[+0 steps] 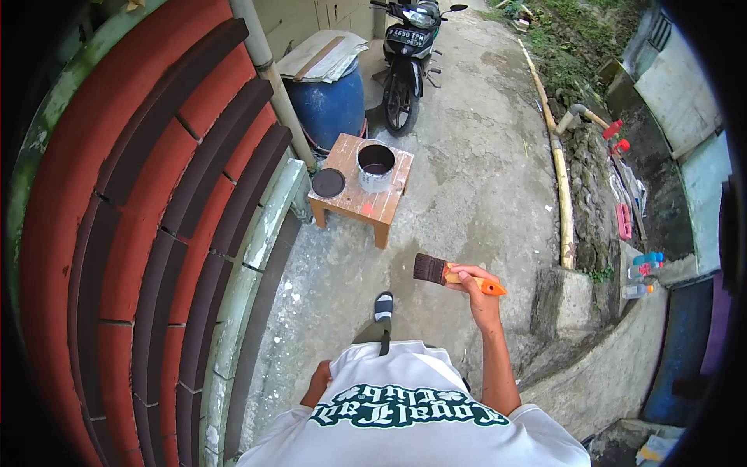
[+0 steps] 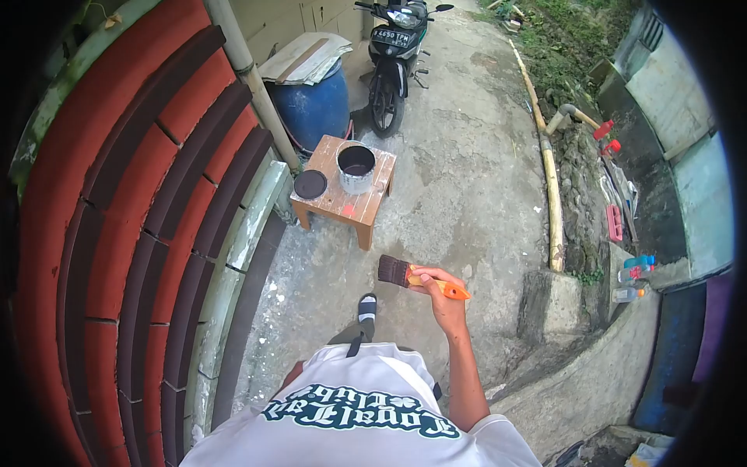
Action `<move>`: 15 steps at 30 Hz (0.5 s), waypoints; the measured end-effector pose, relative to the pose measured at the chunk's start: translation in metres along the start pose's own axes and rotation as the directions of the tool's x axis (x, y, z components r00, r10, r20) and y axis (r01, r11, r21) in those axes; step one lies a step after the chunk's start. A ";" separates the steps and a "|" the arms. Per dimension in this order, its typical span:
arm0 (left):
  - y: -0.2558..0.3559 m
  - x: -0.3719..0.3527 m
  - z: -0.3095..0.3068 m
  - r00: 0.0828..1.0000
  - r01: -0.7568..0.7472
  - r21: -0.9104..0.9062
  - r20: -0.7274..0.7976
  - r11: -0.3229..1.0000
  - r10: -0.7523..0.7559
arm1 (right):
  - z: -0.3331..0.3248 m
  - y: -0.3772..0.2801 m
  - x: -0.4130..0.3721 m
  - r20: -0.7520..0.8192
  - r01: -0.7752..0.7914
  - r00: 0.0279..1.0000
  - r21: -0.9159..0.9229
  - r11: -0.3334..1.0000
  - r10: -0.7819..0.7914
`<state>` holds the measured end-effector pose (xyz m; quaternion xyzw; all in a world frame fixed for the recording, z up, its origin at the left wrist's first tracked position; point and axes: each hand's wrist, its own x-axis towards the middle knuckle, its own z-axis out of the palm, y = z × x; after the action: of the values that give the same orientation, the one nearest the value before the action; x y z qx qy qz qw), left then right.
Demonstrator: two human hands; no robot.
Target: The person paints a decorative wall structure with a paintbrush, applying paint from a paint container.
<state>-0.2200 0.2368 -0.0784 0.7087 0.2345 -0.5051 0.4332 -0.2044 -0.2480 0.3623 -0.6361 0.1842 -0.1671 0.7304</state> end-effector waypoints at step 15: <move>0.362 0.004 -0.013 0.911 -0.345 -0.241 -0.319 0.907 0.262 | 0.010 0.069 0.348 0.221 -0.147 0.964 -0.012 0.989 0.146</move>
<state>0.0670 0.0610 0.0565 0.7289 0.2510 -0.2855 0.5694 0.1060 -0.3960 0.2758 -0.6337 0.1482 -0.0413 0.7582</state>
